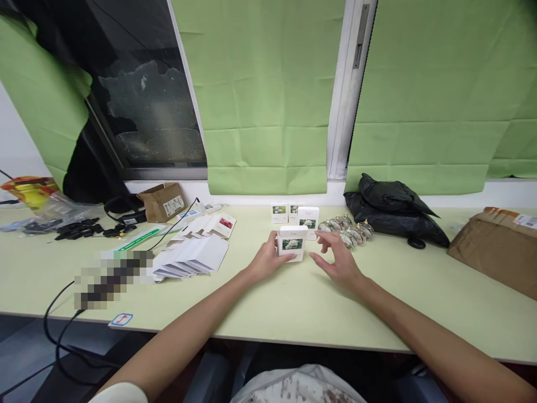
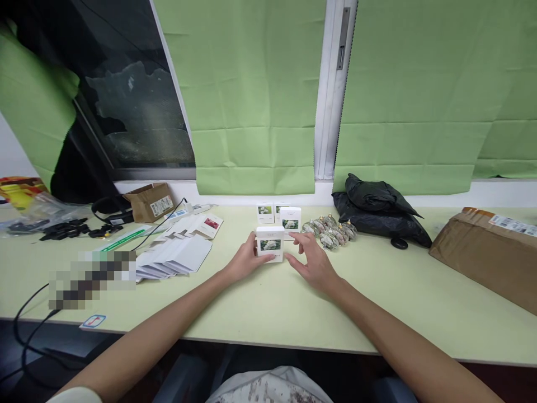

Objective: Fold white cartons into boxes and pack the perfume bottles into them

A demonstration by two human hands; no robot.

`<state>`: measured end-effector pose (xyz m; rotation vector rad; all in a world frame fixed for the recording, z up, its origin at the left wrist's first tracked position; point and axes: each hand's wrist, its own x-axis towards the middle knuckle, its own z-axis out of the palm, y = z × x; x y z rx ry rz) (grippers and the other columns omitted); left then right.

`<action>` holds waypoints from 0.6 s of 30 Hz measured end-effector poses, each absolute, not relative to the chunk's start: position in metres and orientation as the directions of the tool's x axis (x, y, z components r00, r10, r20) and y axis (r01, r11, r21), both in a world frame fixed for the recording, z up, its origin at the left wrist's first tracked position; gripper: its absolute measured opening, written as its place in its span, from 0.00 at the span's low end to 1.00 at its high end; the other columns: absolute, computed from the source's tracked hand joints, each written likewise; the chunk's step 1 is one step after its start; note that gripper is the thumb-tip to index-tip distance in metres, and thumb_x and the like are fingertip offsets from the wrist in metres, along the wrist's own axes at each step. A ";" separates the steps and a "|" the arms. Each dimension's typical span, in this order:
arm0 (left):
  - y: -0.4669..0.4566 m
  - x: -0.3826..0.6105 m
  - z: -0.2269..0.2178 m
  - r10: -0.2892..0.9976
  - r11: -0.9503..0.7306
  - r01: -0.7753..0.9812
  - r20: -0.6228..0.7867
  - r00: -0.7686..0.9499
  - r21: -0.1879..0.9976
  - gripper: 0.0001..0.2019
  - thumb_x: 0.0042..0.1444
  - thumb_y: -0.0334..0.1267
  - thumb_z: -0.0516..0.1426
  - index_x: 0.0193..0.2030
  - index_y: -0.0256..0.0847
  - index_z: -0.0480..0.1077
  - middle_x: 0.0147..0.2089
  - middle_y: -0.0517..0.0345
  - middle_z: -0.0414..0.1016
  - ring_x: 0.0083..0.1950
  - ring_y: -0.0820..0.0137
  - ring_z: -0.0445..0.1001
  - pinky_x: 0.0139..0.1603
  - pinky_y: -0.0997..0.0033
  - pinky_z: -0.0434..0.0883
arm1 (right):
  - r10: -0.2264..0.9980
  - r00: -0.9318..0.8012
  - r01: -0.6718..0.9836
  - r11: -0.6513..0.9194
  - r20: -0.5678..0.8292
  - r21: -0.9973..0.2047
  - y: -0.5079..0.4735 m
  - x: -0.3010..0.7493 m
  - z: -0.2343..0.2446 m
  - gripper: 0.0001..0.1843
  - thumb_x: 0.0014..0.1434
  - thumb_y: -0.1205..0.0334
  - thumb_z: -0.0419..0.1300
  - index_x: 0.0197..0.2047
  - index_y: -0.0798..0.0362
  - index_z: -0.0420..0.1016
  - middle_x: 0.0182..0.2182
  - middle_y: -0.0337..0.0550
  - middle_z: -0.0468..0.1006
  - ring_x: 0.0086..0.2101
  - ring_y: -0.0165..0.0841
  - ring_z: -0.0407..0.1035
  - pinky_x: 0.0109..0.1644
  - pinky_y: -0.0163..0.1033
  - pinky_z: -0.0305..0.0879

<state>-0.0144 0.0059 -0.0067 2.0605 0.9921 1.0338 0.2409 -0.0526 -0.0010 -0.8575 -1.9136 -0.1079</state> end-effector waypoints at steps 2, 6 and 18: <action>0.010 -0.015 -0.010 0.835 -0.484 0.333 0.314 0.451 0.809 0.36 0.54 0.52 0.69 0.63 0.45 0.59 0.59 0.49 0.78 0.56 0.58 0.79 0.51 0.58 0.77 | 0.589 -0.219 0.598 0.711 0.778 -0.369 -0.053 0.241 -0.001 0.27 0.71 0.57 0.58 0.70 0.42 0.58 0.45 0.46 0.71 0.36 0.36 0.69 0.44 0.47 0.73; 0.013 -0.015 -0.010 0.845 -0.447 0.304 0.287 0.451 0.841 0.34 0.57 0.53 0.67 0.64 0.43 0.62 0.62 0.47 0.75 0.56 0.59 0.77 0.51 0.62 0.75 | 0.709 -0.174 0.597 0.628 0.683 -0.500 -0.056 0.240 0.001 0.24 0.71 0.55 0.56 0.68 0.43 0.60 0.46 0.45 0.71 0.35 0.35 0.68 0.39 0.42 0.69; 0.048 -0.044 0.001 0.901 -0.394 0.511 0.430 0.052 0.764 0.20 0.56 0.50 0.65 0.50 0.41 0.71 0.42 0.58 0.78 0.31 0.71 0.66 0.32 0.71 0.63 | 0.845 -0.075 0.635 0.450 0.529 -0.628 -0.040 0.246 -0.006 0.22 0.69 0.55 0.56 0.64 0.45 0.63 0.45 0.40 0.73 0.28 0.30 0.66 0.39 0.41 0.67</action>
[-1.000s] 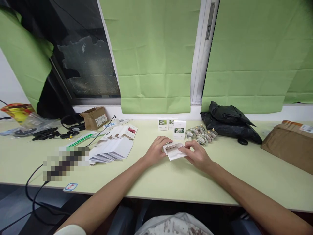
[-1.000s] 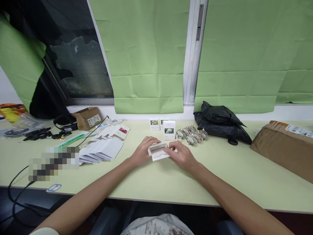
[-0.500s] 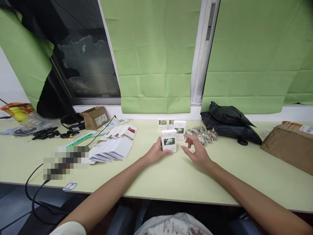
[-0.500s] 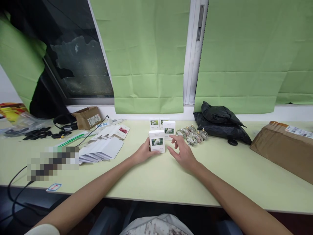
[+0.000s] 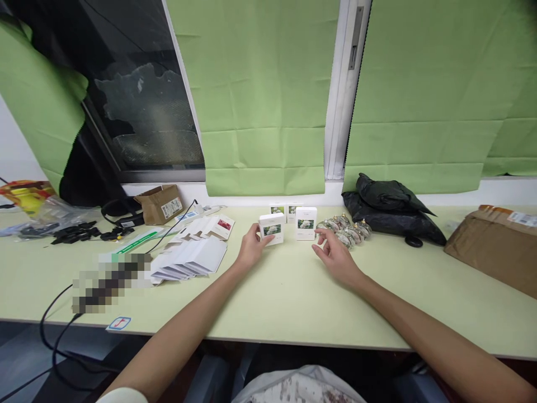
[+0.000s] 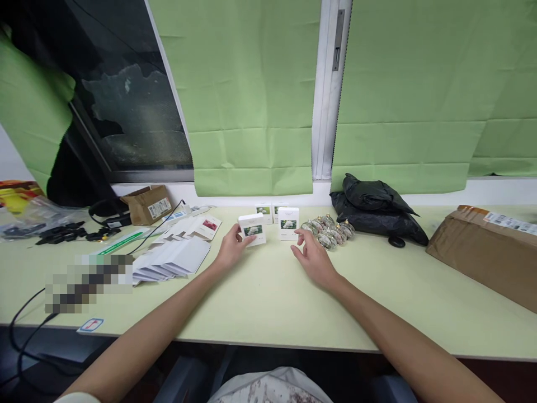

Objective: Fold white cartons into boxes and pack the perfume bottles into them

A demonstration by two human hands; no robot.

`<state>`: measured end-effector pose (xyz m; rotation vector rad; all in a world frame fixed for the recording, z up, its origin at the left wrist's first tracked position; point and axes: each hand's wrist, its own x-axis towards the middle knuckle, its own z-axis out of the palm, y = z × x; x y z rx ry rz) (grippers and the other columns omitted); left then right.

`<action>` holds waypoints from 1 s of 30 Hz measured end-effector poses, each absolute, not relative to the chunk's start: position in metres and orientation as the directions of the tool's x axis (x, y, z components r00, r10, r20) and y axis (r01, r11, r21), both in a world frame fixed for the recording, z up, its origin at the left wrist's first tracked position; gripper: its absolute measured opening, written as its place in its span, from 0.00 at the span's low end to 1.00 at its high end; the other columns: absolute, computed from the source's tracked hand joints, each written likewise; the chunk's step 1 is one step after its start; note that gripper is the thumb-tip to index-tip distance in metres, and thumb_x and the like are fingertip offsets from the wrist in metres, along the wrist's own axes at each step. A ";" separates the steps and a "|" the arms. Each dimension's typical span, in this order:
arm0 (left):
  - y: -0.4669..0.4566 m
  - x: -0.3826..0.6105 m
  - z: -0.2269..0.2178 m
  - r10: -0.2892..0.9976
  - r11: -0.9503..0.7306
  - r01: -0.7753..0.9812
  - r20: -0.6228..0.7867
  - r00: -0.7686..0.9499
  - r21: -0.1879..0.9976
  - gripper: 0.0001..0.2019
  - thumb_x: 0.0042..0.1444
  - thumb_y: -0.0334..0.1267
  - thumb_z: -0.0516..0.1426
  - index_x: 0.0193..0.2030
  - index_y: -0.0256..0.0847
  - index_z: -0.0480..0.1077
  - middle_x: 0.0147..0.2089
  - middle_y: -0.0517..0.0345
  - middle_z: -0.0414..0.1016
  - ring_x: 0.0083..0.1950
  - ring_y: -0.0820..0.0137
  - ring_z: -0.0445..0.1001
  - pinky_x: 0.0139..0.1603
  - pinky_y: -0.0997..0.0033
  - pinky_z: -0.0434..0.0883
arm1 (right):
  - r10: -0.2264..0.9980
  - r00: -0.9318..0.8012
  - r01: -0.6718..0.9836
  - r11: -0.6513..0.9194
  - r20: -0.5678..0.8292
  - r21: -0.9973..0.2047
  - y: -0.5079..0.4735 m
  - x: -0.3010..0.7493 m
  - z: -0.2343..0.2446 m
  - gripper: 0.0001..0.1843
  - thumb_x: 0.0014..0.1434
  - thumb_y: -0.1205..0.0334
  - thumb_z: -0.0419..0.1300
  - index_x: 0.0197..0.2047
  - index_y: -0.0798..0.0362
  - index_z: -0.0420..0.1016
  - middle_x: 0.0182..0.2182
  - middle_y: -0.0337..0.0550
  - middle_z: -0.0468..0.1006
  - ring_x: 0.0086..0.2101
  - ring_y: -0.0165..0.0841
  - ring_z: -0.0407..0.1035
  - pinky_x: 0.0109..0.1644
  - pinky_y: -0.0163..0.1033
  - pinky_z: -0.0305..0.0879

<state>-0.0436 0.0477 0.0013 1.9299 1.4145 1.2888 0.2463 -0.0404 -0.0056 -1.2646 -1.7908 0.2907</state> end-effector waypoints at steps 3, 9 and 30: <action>0.059 -0.049 -0.001 0.897 -0.376 0.465 0.441 -0.037 0.802 0.21 0.60 0.46 0.63 0.56 0.41 0.66 0.49 0.53 0.78 0.33 0.71 0.69 0.35 0.70 0.66 | 0.856 -0.054 0.628 0.429 0.514 -0.649 -0.036 0.248 -0.009 0.21 0.68 0.55 0.56 0.63 0.45 0.64 0.45 0.40 0.73 0.27 0.30 0.66 0.39 0.41 0.66; 0.076 -0.046 -0.019 0.903 -0.415 0.422 0.423 0.081 0.806 0.20 0.68 0.42 0.55 0.63 0.43 0.56 0.62 0.45 0.73 0.42 0.68 0.75 0.47 0.65 0.70 | 0.856 -0.061 0.624 0.434 0.513 -0.650 -0.030 0.248 -0.014 0.21 0.67 0.55 0.57 0.62 0.46 0.65 0.45 0.40 0.73 0.28 0.30 0.67 0.39 0.41 0.66; 0.079 -0.040 -0.028 0.923 -0.384 0.417 0.331 0.196 0.824 0.29 0.70 0.38 0.51 0.75 0.46 0.49 0.74 0.41 0.60 0.51 0.64 0.77 0.54 0.59 0.73 | 0.836 -0.037 0.489 0.493 0.547 -0.719 -0.023 0.253 -0.014 0.24 0.67 0.52 0.59 0.65 0.43 0.67 0.65 0.51 0.61 0.36 0.33 0.72 0.43 0.47 0.76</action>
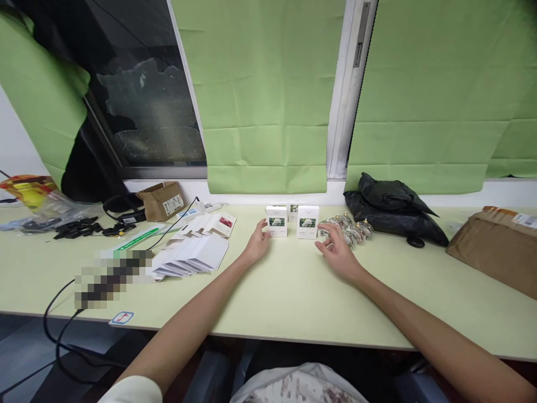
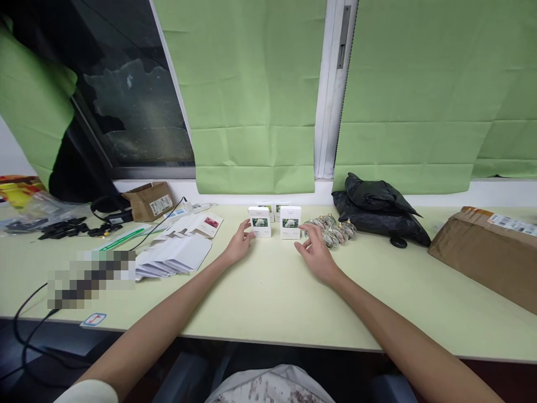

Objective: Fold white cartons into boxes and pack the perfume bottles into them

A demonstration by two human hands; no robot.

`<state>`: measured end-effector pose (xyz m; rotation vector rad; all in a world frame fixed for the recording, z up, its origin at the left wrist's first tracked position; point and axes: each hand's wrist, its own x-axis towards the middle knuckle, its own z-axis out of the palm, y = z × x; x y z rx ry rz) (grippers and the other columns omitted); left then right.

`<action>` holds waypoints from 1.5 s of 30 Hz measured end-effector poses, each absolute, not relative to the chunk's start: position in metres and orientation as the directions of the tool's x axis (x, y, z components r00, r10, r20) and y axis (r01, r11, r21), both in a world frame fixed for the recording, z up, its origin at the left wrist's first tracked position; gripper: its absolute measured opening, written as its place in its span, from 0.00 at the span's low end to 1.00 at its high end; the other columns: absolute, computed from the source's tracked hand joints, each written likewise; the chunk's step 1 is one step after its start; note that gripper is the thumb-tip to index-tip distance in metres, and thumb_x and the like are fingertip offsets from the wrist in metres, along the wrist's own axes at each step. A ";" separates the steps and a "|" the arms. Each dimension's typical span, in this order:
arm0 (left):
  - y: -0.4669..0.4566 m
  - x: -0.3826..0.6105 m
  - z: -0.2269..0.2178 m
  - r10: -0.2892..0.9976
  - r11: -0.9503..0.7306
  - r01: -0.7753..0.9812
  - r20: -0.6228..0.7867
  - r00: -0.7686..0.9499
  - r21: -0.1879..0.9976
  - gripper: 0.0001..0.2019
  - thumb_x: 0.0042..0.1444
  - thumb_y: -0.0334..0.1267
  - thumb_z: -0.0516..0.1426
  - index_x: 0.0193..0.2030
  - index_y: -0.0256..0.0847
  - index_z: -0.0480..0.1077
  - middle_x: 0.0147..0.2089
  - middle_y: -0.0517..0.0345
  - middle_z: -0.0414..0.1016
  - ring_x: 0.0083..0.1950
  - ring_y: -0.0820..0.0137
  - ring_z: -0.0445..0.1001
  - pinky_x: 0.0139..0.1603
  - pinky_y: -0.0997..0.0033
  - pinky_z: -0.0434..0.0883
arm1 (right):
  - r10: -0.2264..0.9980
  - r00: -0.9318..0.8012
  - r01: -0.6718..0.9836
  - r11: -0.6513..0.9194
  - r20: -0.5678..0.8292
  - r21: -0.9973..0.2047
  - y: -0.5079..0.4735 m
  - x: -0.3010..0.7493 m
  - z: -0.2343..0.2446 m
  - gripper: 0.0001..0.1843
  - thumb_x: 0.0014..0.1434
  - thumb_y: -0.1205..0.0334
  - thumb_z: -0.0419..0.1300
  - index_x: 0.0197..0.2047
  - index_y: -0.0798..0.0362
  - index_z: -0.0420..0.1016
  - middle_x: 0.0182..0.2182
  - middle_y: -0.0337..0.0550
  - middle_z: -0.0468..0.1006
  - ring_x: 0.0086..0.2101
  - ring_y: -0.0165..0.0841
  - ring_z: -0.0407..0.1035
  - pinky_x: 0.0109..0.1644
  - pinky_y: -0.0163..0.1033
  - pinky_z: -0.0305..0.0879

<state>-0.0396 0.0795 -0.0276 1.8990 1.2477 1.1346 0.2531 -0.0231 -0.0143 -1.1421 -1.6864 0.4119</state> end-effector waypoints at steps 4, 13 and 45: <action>0.071 -0.038 -0.021 0.908 -0.385 0.479 0.418 0.042 0.789 0.23 0.67 0.38 0.54 0.67 0.41 0.57 0.66 0.40 0.66 0.43 0.68 0.74 0.49 0.61 0.72 | 0.873 -0.043 0.414 0.458 0.486 -0.787 -0.014 0.257 -0.018 0.26 0.66 0.49 0.60 0.66 0.41 0.69 0.73 0.51 0.51 0.37 0.32 0.74 0.38 0.45 0.78; 0.029 -0.015 -0.003 0.818 -0.562 0.353 0.440 0.370 0.748 0.14 0.68 0.50 0.55 0.51 0.44 0.71 0.46 0.55 0.78 0.40 0.68 0.75 0.41 0.68 0.72 | 0.951 -0.136 0.248 0.303 0.276 -0.920 -0.006 0.255 -0.024 0.33 0.61 0.45 0.64 0.67 0.43 0.70 0.75 0.53 0.52 0.35 0.33 0.78 0.25 0.37 0.75; 0.036 -0.006 -0.002 0.802 -0.429 0.287 0.214 0.558 0.857 0.27 0.58 0.55 0.66 0.63 0.51 0.75 0.78 0.46 0.55 0.53 0.60 0.77 0.56 0.56 0.75 | 0.953 -0.217 0.171 0.252 0.213 -0.953 -0.002 0.255 -0.022 0.25 0.62 0.47 0.64 0.60 0.45 0.79 0.62 0.54 0.74 0.39 0.37 0.81 0.23 0.32 0.71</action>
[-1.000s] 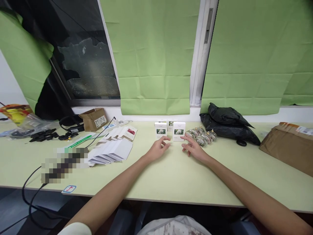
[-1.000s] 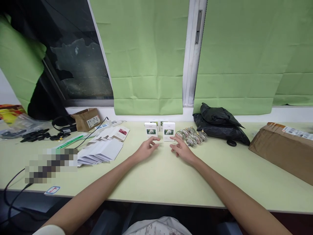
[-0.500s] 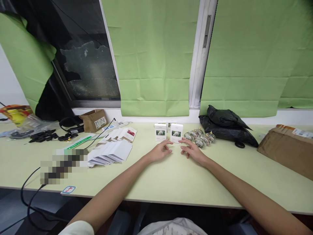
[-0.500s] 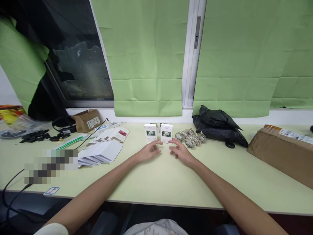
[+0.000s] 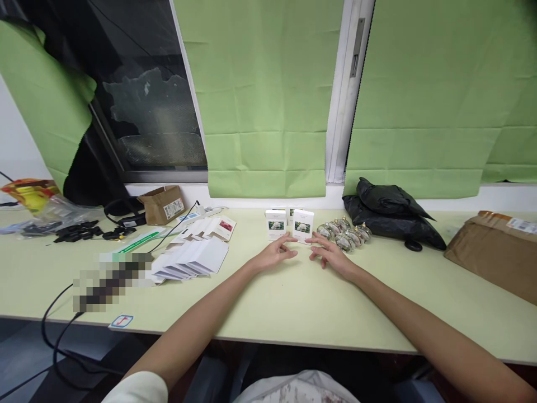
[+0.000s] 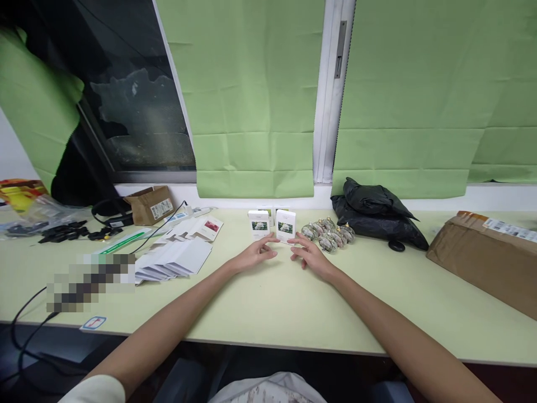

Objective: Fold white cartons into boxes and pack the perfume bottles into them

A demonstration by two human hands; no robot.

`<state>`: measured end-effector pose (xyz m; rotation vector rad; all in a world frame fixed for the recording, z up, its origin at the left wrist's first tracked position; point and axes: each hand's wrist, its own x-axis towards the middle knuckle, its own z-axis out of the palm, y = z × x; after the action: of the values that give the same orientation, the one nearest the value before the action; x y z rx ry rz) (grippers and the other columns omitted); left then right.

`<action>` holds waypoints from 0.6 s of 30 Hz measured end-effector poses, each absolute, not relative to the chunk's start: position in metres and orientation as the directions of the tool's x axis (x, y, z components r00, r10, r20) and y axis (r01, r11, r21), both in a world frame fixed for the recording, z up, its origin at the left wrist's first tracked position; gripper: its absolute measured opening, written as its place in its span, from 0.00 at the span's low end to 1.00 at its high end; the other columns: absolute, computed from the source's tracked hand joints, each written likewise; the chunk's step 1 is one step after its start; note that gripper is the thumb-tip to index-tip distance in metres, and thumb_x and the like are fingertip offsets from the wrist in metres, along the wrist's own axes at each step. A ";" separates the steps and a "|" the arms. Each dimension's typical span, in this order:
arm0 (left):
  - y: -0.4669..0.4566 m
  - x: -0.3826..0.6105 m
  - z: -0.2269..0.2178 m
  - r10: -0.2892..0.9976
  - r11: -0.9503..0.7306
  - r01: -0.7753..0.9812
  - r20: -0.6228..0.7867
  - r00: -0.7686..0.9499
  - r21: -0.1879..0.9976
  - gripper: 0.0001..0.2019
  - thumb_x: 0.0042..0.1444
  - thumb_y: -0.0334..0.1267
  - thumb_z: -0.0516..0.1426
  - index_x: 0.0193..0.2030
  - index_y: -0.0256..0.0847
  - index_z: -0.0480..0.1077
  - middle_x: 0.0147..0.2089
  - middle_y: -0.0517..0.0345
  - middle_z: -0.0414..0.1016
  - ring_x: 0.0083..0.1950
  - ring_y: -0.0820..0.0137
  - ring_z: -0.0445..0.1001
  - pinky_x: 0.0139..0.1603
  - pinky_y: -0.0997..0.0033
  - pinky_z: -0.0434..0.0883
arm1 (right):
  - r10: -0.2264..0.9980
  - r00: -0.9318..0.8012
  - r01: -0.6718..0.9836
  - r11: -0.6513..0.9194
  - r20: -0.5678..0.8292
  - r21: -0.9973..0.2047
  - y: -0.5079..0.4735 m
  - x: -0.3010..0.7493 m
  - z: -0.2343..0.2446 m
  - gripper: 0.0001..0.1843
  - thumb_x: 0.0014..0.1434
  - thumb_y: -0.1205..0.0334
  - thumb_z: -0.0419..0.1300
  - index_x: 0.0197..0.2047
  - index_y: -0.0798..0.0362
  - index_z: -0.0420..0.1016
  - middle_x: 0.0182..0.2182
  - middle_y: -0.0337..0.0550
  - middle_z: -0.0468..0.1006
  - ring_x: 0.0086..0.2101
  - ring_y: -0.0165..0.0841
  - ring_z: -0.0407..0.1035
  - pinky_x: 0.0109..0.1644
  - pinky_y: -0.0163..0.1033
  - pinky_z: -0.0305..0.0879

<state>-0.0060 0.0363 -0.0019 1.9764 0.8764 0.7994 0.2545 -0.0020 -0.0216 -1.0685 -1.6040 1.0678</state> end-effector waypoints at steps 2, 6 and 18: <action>0.036 -0.006 0.000 0.797 -0.433 0.282 0.218 0.563 0.856 0.27 0.57 0.55 0.66 0.62 0.52 0.75 0.77 0.45 0.58 0.51 0.61 0.77 0.55 0.56 0.76 | 0.949 -0.223 0.165 0.260 0.221 -0.951 -0.003 0.254 -0.020 0.24 0.63 0.48 0.63 0.60 0.44 0.79 0.62 0.53 0.74 0.39 0.37 0.81 0.24 0.32 0.72; 0.034 -0.007 0.004 0.785 -0.441 0.265 0.225 0.577 0.858 0.26 0.57 0.56 0.66 0.61 0.52 0.76 0.75 0.46 0.62 0.50 0.61 0.77 0.53 0.57 0.76 | 0.949 -0.214 0.152 0.267 0.232 -0.952 -0.004 0.254 -0.022 0.23 0.62 0.48 0.64 0.59 0.43 0.80 0.69 0.52 0.66 0.39 0.36 0.81 0.26 0.33 0.73; 0.036 0.001 -0.018 0.826 -0.440 0.224 0.294 0.481 0.869 0.45 0.57 0.52 0.66 0.75 0.49 0.48 0.56 0.52 0.71 0.39 0.72 0.73 0.44 0.67 0.73 | 0.952 -0.154 0.157 0.288 0.264 -0.945 -0.011 0.251 -0.024 0.23 0.60 0.44 0.64 0.53 0.48 0.80 0.67 0.53 0.65 0.35 0.32 0.78 0.23 0.33 0.70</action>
<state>0.0008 0.0363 -0.0180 1.9249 0.8722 0.9482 0.2513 -0.0109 -0.0241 -1.0554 -1.5562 0.9984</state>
